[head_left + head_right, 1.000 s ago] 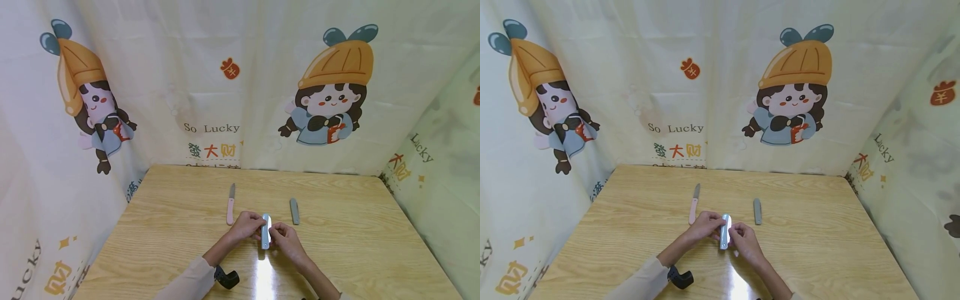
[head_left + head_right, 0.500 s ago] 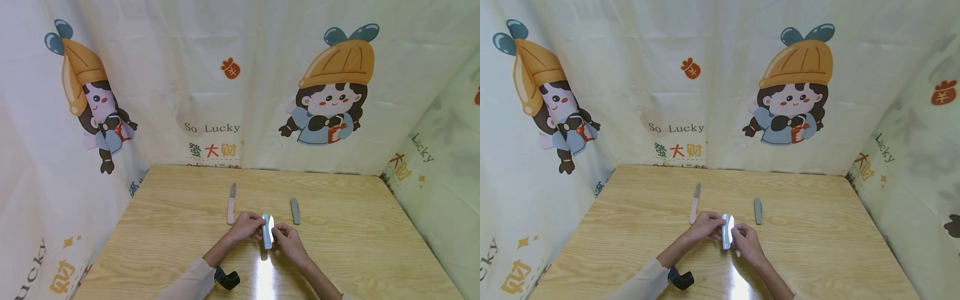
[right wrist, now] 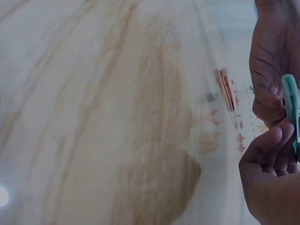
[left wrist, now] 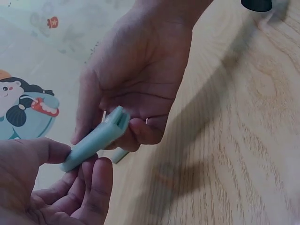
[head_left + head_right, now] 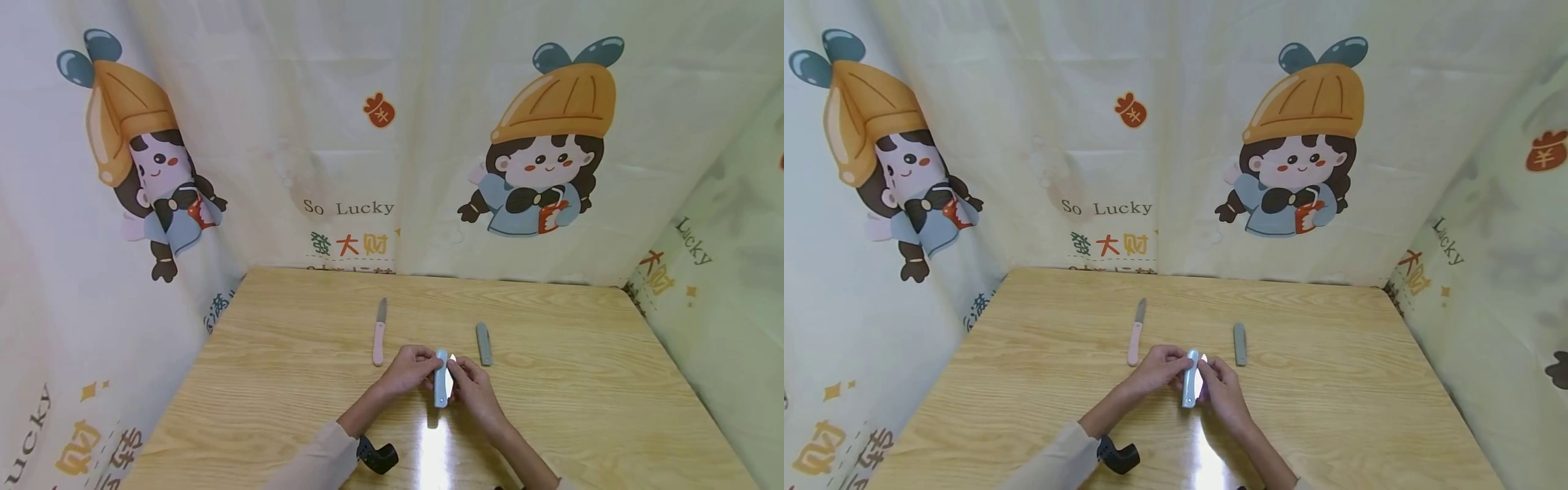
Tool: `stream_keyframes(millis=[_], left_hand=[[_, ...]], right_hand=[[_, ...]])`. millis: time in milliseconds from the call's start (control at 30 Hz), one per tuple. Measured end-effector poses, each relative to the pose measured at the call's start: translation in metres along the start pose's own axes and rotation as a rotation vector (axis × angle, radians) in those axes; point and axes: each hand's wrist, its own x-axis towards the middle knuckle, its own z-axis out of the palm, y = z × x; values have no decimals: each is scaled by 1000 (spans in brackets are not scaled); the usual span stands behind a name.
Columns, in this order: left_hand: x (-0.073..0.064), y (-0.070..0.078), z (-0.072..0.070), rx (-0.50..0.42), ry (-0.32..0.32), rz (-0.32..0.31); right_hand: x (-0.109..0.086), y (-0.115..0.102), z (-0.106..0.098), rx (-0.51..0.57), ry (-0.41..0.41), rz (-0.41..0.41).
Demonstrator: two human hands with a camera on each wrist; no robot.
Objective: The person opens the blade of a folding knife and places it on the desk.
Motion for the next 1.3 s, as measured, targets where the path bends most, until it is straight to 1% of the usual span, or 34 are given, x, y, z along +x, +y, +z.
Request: stream_keyframes(millis=[133, 333, 500, 633, 733, 800, 867, 900, 933, 1000, 1100, 1133, 1200, 1233, 1300], left_hand=[[-1, -1, -1, 5, 10, 2], [-3, -2, -5, -7, 22, -2], [-4, -1, -10, -27, 31, -20], [-5, -1, -13, -44, 15, -26], [-5, -2, -14, -15, -8, -20], [-5, -2, -16, 37, -21, 10], [-6, 1, -20, 124, -42, 72], [-6, 2, -22, 191, -55, 119], [-6, 4, -24, 280, -71, 172], [-6, 9, -28, 497, -126, 299], [-7, 12, -32, 898, -203, 519], [-8, 13, -33, 1013, -224, 590], [-8, 14, -34, 1193, -260, 710], [-8, 13, -33, 1267, -265, 756], [-8, 13, -33, 1376, -263, 819]], right_hand=[[1, -1, 1, -19, -15, 0], [2, -1, 0, -56, -60, -31], [3, 0, -2, -59, -44, -39], [2, -1, -3, -57, -24, -21], [3, 0, -6, -72, -25, -17], [4, -1, -7, -83, -28, -16], [6, -4, -7, -95, -26, -18], [6, -6, -7, -102, -24, -20], [7, -8, -7, -101, -23, -17], [7, -10, -8, -102, -27, -19], [7, -11, -10, -106, -46, -16], [7, -11, -11, -105, -52, -15], [6, -10, -13, -104, -58, -12], [6, -10, -13, -103, -60, -10], [6, -8, -15, -100, -65, -5]])
